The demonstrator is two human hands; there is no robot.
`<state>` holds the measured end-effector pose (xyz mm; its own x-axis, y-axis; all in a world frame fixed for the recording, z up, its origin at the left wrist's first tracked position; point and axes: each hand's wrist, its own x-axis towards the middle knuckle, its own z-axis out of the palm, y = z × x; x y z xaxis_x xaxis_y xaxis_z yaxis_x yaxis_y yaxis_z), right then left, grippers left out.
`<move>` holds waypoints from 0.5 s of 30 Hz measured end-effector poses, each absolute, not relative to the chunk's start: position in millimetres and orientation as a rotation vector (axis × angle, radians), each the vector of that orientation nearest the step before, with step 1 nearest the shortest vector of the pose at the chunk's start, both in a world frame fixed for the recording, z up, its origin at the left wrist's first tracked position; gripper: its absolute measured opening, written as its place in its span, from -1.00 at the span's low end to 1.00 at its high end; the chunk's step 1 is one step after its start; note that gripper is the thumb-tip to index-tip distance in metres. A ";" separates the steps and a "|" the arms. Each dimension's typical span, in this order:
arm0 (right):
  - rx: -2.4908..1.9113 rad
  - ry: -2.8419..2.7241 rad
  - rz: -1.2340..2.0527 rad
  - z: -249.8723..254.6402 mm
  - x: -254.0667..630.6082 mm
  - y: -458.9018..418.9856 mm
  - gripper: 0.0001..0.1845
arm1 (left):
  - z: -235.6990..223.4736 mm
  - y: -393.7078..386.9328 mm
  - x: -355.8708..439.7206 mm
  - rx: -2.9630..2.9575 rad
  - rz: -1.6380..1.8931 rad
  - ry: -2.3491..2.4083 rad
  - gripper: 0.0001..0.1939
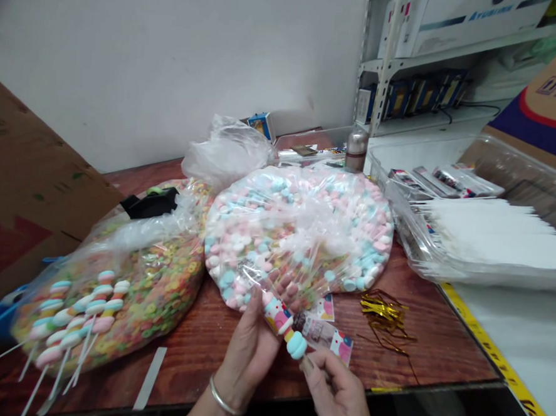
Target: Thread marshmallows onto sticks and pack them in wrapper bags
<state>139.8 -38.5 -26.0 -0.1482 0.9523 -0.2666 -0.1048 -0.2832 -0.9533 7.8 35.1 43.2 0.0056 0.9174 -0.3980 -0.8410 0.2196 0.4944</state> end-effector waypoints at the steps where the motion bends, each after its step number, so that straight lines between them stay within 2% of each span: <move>1: -1.266 -1.157 1.490 -23.6 141.2 -39.1 -0.65 | 44.2 38.3 6.8 0.142 1.394 0.739 -0.67; 4: -1.271 -1.404 1.199 -15.2 141.1 -40.0 -0.77 | 45.4 37.3 15.8 0.135 1.405 0.737 -0.73; 8: -1.318 -1.549 0.916 -10.5 136.9 -39.3 -0.80 | 42.3 22.8 36.4 0.014 1.297 0.678 -0.77; 12: -1.324 -1.654 0.762 -16.4 143.9 -39.1 -0.83 | 41.5 21.8 34.2 -0.014 1.246 0.643 -0.75; 15: -1.290 -1.745 0.815 -21.1 152.2 -40.7 -0.84 | 43.1 29.0 23.6 -0.012 1.282 0.696 -0.72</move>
